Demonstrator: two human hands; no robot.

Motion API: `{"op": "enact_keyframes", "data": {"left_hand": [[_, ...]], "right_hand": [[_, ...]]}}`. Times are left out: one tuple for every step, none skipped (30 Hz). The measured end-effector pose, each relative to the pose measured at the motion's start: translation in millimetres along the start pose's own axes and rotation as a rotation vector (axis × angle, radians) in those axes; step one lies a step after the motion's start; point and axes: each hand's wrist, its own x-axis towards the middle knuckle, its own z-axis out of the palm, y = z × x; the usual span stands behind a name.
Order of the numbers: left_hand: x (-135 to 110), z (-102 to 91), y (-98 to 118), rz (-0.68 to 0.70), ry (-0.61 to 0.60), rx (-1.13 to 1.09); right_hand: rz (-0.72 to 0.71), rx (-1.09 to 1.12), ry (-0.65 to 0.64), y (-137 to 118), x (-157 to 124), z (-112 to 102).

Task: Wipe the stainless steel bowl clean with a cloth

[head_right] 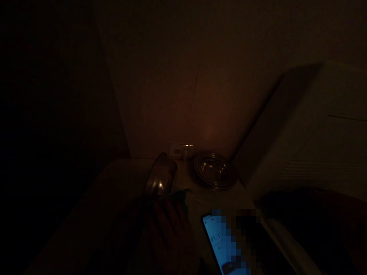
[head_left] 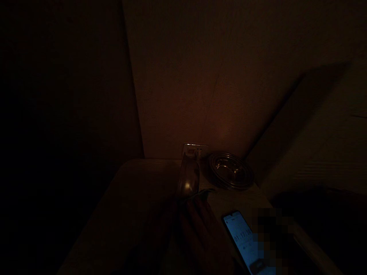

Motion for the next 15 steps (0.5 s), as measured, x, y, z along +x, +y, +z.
{"op": "enact_keyframes", "data": {"left_hand": [[-1.0, -1.4, -0.4, 0.002, 0.002, 0.0], [-1.9, -3.0, -1.0, 0.004, 0.006, 0.001], [-2.3, -4.7, -1.5, 0.005, 0.011, 0.001], [-2.0, -6.1, -2.1, 0.006, 0.015, 0.001], [-0.9, -6.9, -2.6, 0.007, 0.019, 0.0], [0.9, -7.0, -2.8, 0.008, 0.023, -0.003], [3.3, -6.3, -2.6, 0.01, 0.026, -0.006], [5.8, -4.8, -1.6, 0.013, 0.029, -0.009], [7.7, -2.6, 0.3, 0.015, 0.031, -0.014], [8.4, -0.1, 3.5, 0.018, 0.033, -0.019], [7.0, 2.6, 8.0, 0.021, 0.035, -0.025], [3.2, 5.3, 13.8, 0.024, 0.036, -0.03], [-3.3, 7.8, 20.8, 0.028, 0.036, -0.037], [-12.2, 10.2, 28.5, 0.028, 0.037, -0.043], [-22.7, 12.3, 36.4, 0.032, 0.036, -0.047]], "right_hand": [[-0.005, 0.004, -0.002, 0.3, 0.2, 0.3], [-0.016, 0.011, -0.009, 1.3, 1.1, 0.2], [-0.022, 0.018, -0.018, 3.1, 3.3, -0.3], [-0.02, 0.024, -0.032, 5.5, 6.7, -1.3], [-0.005, 0.031, -0.048, 8.4, 11.4, -2.7], [0.021, 0.042, -0.064, 11.3, 17.0, -4.4], [0.052, 0.057, -0.077, 13.8, 22.9, -6.1], [0.082, 0.075, -0.089, 15.5, 28.3, -7.6], [0.105, 0.092, -0.097, 16.1, 32.3, -8.6], [0.117, 0.1, -0.098, 15.5, 34.1, -8.9], [0.118, 0.099, -0.093, 13.7, 33.4, -8.5], [0.107, 0.088, -0.086, 10.9, 30.2, -7.4], [0.083, 0.071, -0.072, 7.7, 24.9, -5.8], [0.051, 0.054, -0.056, 4.5, 18.4, -3.9], [0.015, 0.042, -0.046, 1.8, 12.1, -2.0]]}}
